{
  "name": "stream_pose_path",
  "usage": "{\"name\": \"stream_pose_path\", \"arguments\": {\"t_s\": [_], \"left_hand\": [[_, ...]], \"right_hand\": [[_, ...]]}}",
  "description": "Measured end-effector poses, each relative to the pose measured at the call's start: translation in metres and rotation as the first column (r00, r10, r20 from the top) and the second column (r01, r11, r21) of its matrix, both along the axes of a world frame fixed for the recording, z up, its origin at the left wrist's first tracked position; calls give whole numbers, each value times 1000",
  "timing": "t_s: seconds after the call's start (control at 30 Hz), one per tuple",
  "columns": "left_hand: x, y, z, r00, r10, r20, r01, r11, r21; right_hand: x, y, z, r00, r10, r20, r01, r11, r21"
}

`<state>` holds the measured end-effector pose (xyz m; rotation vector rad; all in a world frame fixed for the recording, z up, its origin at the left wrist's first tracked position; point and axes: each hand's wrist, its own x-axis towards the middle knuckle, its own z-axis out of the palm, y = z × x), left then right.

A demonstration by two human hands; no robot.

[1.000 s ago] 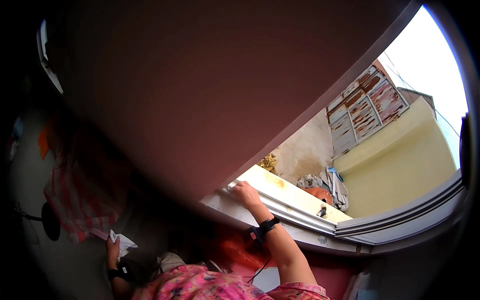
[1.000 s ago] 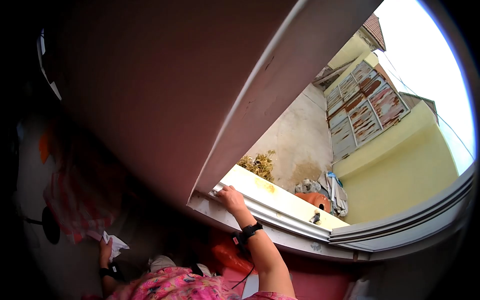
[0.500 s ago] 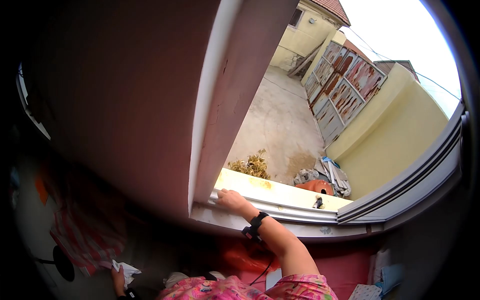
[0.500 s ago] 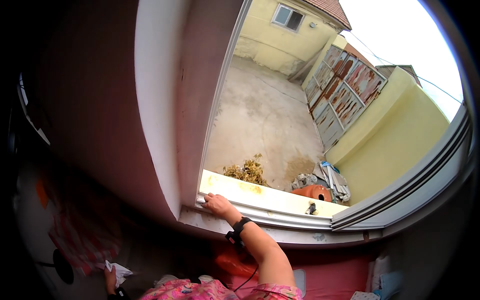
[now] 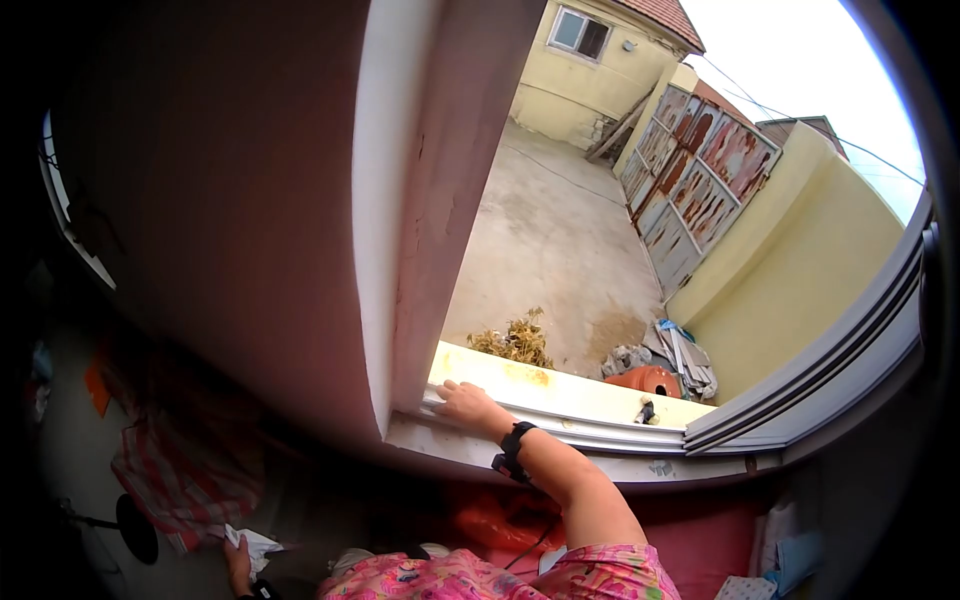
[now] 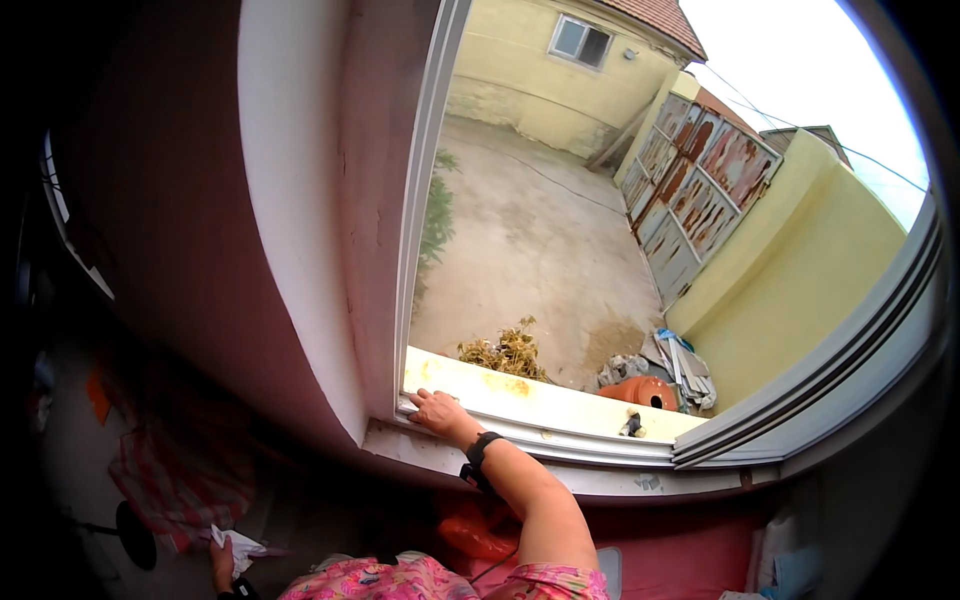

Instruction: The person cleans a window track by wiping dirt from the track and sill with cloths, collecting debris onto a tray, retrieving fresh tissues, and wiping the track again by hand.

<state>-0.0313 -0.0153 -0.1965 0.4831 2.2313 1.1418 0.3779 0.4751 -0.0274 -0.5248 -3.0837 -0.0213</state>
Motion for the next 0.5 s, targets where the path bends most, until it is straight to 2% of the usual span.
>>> {"name": "stream_pose_path", "arguments": {"t_s": [0.1,0.23,0.3,0.4,0.43,0.5], "left_hand": [[4,-3,1,1000,13,6,-13,1000,8],[8,-14,4,1000,21,10,-20,999,-34],[5,-28,-12,995,79,-56,-78,997,12],[-11,-56,-32,996,52,-70,-53,998,-17],[-3,-52,-19,996,57,-70,-58,998,-20],[31,-28,40,992,118,-33,-121,986,-116]], "right_hand": [[4,4,-17,996,23,-84,-24,1000,-1],[8,4,-17,999,27,-45,-29,998,-55],[12,4,-17,997,32,-65,-36,997,-73],[15,2,-9,997,21,-78,-28,995,-94],[16,3,-11,997,26,-78,-33,995,-96],[18,5,-13,992,74,-106,-86,990,-108]]}}
